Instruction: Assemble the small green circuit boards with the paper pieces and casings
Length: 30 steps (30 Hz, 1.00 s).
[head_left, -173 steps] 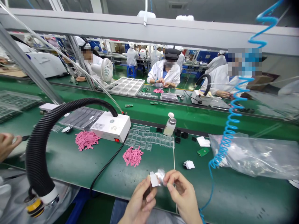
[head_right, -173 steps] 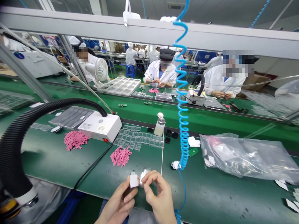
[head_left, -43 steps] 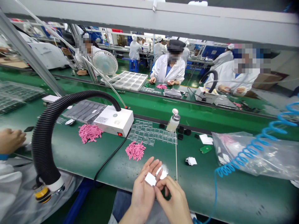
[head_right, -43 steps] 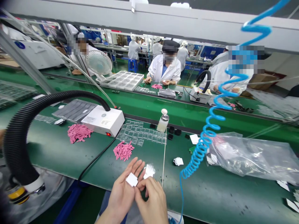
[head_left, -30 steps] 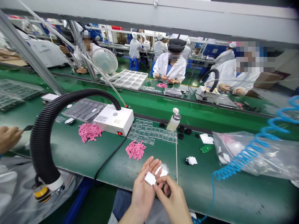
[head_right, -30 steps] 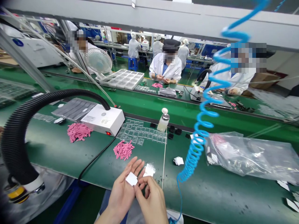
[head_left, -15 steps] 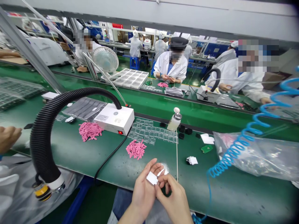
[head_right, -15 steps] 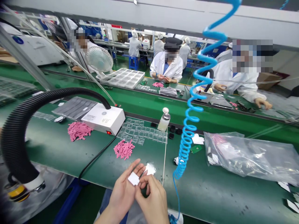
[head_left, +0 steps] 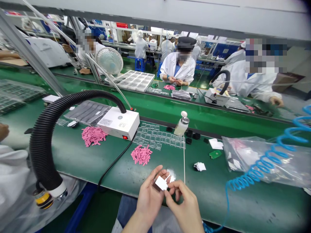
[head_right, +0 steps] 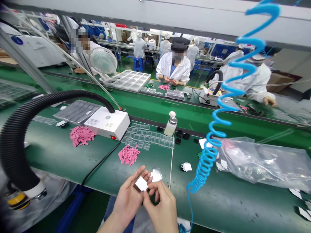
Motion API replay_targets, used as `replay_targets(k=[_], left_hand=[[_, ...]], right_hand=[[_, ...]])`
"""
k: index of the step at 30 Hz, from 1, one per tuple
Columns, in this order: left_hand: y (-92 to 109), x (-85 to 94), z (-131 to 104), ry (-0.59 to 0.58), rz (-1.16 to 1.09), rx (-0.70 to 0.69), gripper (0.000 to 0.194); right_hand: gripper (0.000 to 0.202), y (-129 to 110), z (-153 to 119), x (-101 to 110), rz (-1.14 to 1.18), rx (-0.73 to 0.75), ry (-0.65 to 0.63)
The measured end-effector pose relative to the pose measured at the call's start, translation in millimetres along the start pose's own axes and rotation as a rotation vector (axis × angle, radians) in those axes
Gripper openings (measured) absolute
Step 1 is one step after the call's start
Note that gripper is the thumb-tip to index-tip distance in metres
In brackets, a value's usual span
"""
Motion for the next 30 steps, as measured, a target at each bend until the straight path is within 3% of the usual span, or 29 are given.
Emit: replay_targets(k=[5,10,15,18,21,25,30], left_hand=[[0,2.5,-2,-0.087,0.047,0.015,0.021],[-1,5.1,-3,-0.187,0.059,0.018,0.022],[5,10.0,-3,-0.176,0.066,-0.030,0.017],[14,16.3,-4,-0.099,0.005,-0.055,0.014],[26,23.5,-5,-0.002,-0.065,-0.084,0.016],[43,28.5,-11,0.073,-0.074,-0.076,0.018],[60,28.5,-20,0.080,-0.054,-0.055,0.019]], right_hand=[[0.006,0,12,11,0.124,-0.110,0.055],[0.005,-11,20,5,0.182,-0.100,0.012],[0.006,-20,22,-2,0.192,-0.051,-0.020],[0.011,-18,34,-6,0.173,0.011,-0.081],[0.018,-5,60,-18,0.055,0.071,-0.107],[0.016,11,99,-50,-0.066,0.147,-0.160],[0.021,5,124,-79,-0.208,0.336,-0.252]])
Point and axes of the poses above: each hand's wrist, its own z-axis towards the middle knuckle, its own x-axis out of the back of the hand, y = z × x, the point moved 4 cm from there along z, towards the middle knuckle, and after that the axes turned 1 degree about z, right-handed, at the moved point
